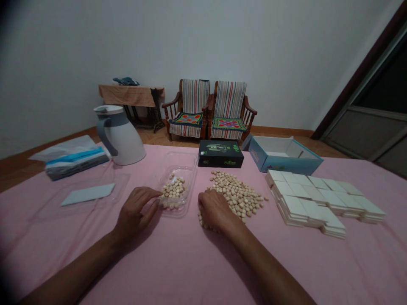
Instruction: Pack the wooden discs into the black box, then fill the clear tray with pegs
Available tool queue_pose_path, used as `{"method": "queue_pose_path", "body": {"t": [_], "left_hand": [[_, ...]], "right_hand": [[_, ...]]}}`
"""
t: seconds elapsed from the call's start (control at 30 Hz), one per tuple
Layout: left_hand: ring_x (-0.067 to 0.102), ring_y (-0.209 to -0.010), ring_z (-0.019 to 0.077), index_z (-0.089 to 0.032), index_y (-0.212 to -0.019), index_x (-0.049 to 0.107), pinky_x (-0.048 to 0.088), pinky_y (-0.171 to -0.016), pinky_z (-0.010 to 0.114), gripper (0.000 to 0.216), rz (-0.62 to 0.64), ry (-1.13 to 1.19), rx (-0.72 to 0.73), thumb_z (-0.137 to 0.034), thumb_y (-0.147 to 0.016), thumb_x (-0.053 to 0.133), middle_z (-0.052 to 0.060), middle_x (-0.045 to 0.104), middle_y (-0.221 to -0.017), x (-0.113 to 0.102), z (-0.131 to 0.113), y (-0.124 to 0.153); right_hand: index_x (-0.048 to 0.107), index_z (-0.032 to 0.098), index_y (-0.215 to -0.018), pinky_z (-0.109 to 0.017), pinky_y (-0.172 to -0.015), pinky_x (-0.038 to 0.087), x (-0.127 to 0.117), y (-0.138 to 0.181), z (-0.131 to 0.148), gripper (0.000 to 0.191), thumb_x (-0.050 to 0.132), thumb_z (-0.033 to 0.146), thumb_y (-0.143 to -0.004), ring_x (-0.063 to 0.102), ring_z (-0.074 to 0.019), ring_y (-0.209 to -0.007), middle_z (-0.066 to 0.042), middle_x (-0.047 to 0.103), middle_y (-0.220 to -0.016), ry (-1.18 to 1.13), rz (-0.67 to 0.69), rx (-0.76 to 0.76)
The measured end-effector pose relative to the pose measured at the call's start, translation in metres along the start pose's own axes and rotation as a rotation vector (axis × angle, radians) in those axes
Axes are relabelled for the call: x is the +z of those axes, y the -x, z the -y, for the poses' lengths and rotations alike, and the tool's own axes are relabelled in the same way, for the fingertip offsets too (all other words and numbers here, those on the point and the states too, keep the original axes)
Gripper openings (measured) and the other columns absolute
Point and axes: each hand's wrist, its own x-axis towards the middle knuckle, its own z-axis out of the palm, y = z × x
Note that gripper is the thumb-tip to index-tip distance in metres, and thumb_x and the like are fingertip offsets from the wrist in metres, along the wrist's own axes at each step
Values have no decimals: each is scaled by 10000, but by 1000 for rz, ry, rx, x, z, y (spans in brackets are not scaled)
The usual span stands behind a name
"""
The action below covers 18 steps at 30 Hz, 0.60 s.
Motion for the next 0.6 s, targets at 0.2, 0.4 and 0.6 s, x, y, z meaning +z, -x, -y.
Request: {"method": "queue_pose_path", "body": {"t": [0.2, 0.4, 0.6], "left_hand": [[549, -898, 215, -153, -957, 611, 453, -810, 375, 130, 4, 0, -1, -144, -870, 515, 84, 664, -893, -2, 0, 0], [557, -902, 213, -159, -958, 626, 461, -813, 375, 147, 7, -2, -14, -159, -864, 514, 84, 671, -899, -1, 0, 1], [553, -908, 218, -156, -958, 619, 453, -822, 380, 138, 9, 0, -24, -150, -865, 517, 85, 664, -901, 0, -1, 0]], "right_hand": [[676, 152, -877, -286, -713, 356, 4, 1, 5, 213, 467, 175, -849, 591, -209, -853, -121, 668, -891, 56, -32, -10], [622, 164, -855, -265, -673, 359, -6, 0, 6, 134, 492, 172, -823, 570, -171, -763, -68, 650, -810, -93, -228, 62], [589, 181, -876, -229, -648, 396, -22, 4, 24, 93, 511, 184, -826, 550, -124, -692, -7, 619, -742, -518, -502, -69]]}}
